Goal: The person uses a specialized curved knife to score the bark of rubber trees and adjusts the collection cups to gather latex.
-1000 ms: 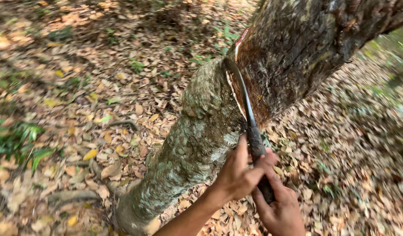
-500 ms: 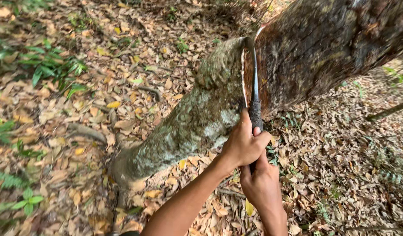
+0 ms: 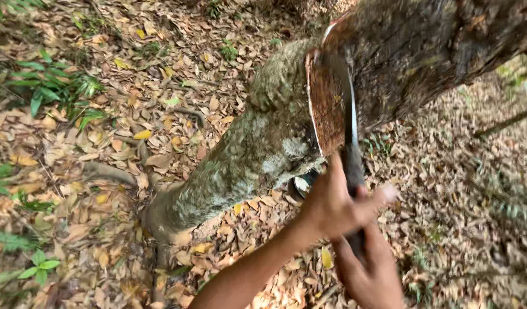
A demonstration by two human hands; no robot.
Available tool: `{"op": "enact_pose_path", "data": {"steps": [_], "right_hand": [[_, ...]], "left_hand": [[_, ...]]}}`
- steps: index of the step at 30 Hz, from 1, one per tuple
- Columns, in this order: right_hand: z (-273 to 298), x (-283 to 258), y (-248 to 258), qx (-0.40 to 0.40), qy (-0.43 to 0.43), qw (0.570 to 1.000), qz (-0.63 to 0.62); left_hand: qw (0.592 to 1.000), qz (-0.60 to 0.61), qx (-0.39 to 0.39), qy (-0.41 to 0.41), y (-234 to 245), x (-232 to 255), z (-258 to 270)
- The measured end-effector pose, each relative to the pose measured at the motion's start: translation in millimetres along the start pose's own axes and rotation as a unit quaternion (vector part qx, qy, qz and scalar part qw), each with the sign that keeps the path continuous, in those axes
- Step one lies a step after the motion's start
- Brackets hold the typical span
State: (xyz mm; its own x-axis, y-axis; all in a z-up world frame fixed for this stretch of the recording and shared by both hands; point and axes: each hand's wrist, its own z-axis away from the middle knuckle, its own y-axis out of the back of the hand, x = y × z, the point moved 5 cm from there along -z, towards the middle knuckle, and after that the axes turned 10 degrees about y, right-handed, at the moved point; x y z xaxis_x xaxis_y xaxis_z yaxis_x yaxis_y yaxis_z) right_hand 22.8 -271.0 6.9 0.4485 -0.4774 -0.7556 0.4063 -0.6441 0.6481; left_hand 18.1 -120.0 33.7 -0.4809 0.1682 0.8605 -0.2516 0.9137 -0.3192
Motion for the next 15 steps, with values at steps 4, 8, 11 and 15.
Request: {"op": "enact_pose_path", "data": {"steps": [4,8,11,15], "right_hand": [[-37,-34,-20,-0.009,-0.008,0.995,0.101],[-36,-25,-32,-0.031,-0.01,0.992,0.122],[-32,-15,-22,-0.038,0.043,0.984,0.171],[-24,23,-1,-0.046,0.011,0.984,0.169]], "left_hand": [[0.996,-0.001,0.038,0.081,30,-20,-37],[0.993,0.057,0.048,0.093,27,-34,-28],[0.985,-0.051,0.062,0.149,19,-49,-24],[0.99,-0.047,0.073,0.109,-4,-53,-9]]}}
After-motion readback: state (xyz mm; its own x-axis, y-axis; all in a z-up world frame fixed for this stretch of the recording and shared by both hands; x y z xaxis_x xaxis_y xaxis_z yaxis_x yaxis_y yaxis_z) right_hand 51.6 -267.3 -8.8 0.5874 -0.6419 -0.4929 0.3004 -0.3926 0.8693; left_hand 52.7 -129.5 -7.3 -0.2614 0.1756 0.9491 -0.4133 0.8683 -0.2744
